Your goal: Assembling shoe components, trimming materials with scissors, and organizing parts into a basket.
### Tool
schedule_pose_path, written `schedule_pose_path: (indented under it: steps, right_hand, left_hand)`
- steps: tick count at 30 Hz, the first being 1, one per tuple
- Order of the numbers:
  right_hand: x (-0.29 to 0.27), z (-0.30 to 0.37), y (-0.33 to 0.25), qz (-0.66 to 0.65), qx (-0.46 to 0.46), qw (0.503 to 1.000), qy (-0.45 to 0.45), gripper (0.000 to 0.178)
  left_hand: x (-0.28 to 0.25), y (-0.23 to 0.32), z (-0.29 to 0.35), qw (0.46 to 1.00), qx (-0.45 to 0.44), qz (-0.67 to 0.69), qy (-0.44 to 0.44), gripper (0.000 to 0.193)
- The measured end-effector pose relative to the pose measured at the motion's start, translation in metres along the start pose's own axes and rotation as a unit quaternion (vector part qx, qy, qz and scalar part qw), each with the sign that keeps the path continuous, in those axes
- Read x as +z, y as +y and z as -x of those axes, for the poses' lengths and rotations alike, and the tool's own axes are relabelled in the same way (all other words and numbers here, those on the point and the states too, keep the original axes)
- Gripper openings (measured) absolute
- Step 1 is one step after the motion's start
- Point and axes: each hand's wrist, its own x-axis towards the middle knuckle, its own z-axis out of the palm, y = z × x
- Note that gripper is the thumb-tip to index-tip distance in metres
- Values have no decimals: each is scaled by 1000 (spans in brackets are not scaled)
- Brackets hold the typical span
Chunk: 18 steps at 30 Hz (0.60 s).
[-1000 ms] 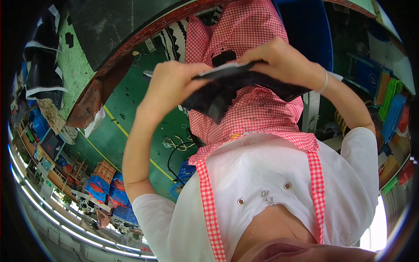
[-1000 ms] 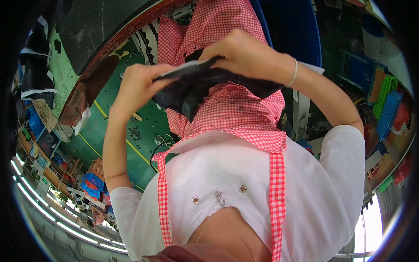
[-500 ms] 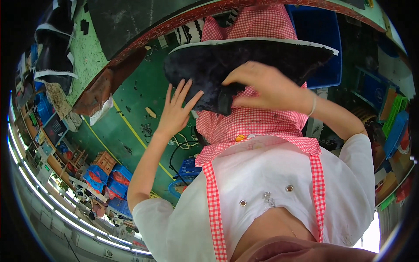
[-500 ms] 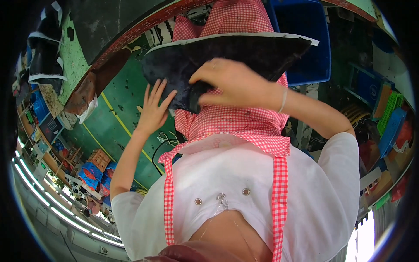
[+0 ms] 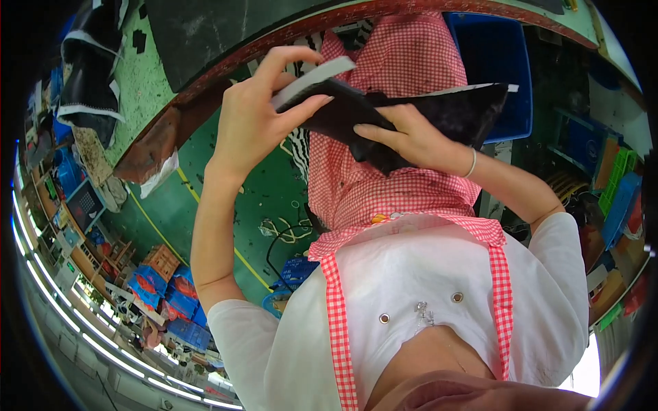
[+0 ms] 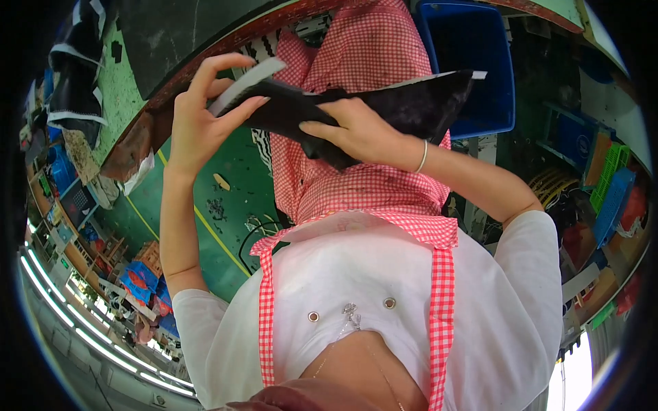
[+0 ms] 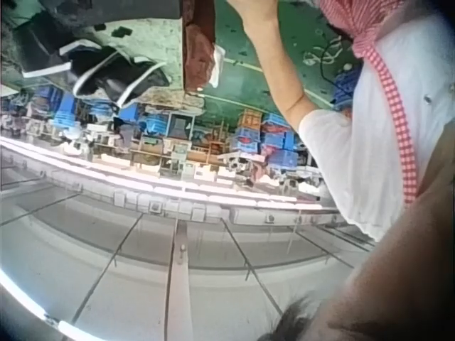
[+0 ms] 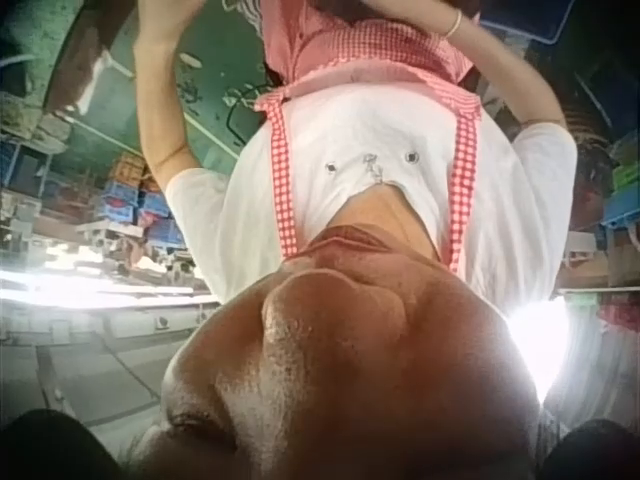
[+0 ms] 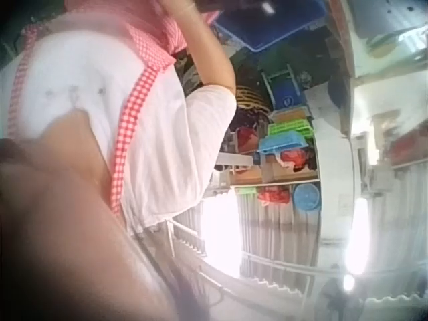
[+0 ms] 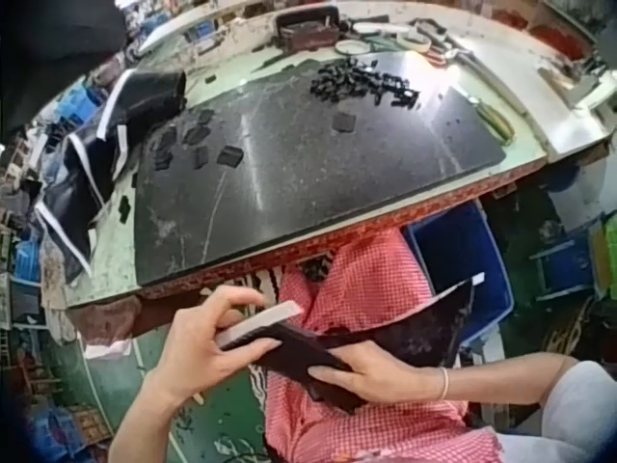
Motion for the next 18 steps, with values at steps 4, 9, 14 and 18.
schedule_pose_path:
  steps: [4, 9, 14, 18]
  right_hand:
    - [0, 16, 17, 126, -60, 989, 52, 43]
    - [-23, -8, -35, 140, 55, 988, -46, 47]
    - [-4, -7, 40, -200, 66, 977, -37, 44]
    - [-47, -5, -26, 50, 70, 979, -185, 37]
  left_hand:
    - [6, 4, -15, 981, 149, -122, -38, 21]
    - [7, 19, -26, 906, 329, -247, 100, 13]
    - [29, 22, 8, 965, 205, -163, 10, 15]
    - [30, 15, 10, 998, 52, -31, -23, 22]
